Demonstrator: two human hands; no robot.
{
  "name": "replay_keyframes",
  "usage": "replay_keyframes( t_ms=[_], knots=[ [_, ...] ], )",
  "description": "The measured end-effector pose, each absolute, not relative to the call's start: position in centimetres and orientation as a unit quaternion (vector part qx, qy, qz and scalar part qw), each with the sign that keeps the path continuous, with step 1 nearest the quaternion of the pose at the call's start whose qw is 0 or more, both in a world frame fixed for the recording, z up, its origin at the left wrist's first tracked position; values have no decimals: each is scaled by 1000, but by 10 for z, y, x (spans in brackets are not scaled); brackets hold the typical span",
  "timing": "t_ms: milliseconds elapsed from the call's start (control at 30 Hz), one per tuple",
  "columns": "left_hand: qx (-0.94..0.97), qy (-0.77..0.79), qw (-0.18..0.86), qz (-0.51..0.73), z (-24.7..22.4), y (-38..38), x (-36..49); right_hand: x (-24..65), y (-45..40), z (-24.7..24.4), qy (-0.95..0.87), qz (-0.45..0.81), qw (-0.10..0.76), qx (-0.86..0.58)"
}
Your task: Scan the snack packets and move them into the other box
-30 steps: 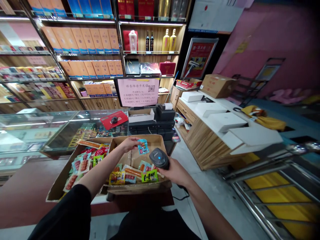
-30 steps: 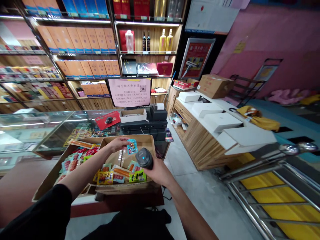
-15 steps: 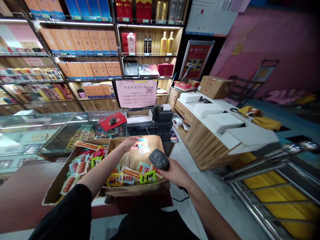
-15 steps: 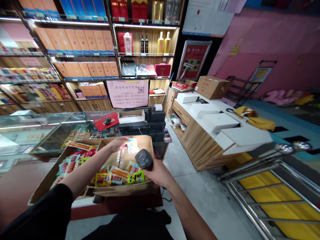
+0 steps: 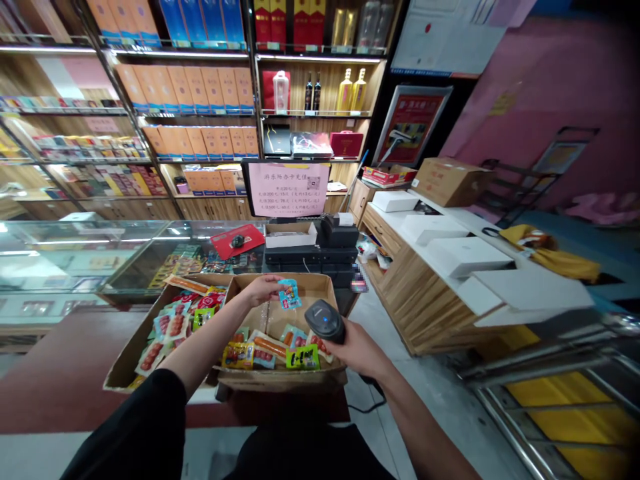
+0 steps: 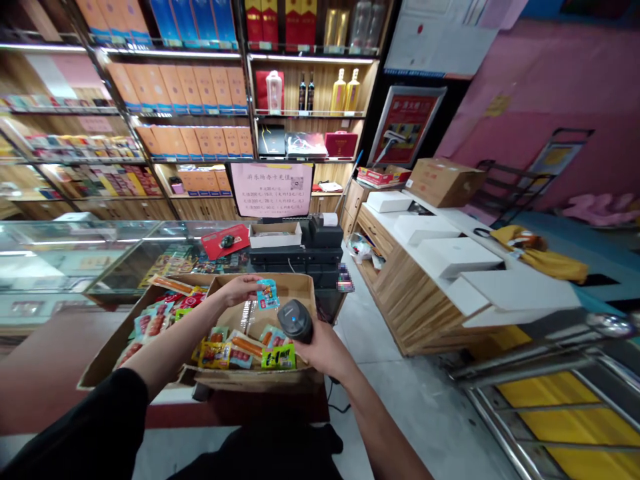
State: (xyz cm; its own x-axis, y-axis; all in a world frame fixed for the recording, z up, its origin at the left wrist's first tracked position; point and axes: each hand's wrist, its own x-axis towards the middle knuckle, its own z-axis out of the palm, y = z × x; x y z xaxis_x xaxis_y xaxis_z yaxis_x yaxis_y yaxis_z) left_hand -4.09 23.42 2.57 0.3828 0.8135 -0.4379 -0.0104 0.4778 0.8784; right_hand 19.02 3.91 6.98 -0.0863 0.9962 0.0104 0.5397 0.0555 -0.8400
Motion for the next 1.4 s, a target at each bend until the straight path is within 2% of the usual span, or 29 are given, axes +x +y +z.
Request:
replay_keyframes(
  t_ms=[167, 367, 533, 667, 867, 1233, 1400],
  knots=[
    [390, 517, 690, 325, 24, 220, -95, 193, 56, 59, -659, 363, 317, -578],
    [338, 554, 636, 418, 35, 190, -202, 196, 82, 45, -667, 366, 287, -582],
    [278, 586, 574, 499, 52, 160, -288, 191, 94, 49, -691, 336, 272, -580],
    [264, 588, 555, 526, 58, 143, -314, 184, 97, 55, -708, 319, 264, -573],
    [300, 599, 579, 464, 54, 148, -268, 181, 96, 65, -704, 325, 293, -560],
    [438, 508, 695, 260, 13, 182, -64, 195, 78, 84, -660, 290, 315, -618],
    [538, 449, 695, 159, 1, 175, 6, 200, 66, 86, -626, 273, 334, -650]
  ],
)
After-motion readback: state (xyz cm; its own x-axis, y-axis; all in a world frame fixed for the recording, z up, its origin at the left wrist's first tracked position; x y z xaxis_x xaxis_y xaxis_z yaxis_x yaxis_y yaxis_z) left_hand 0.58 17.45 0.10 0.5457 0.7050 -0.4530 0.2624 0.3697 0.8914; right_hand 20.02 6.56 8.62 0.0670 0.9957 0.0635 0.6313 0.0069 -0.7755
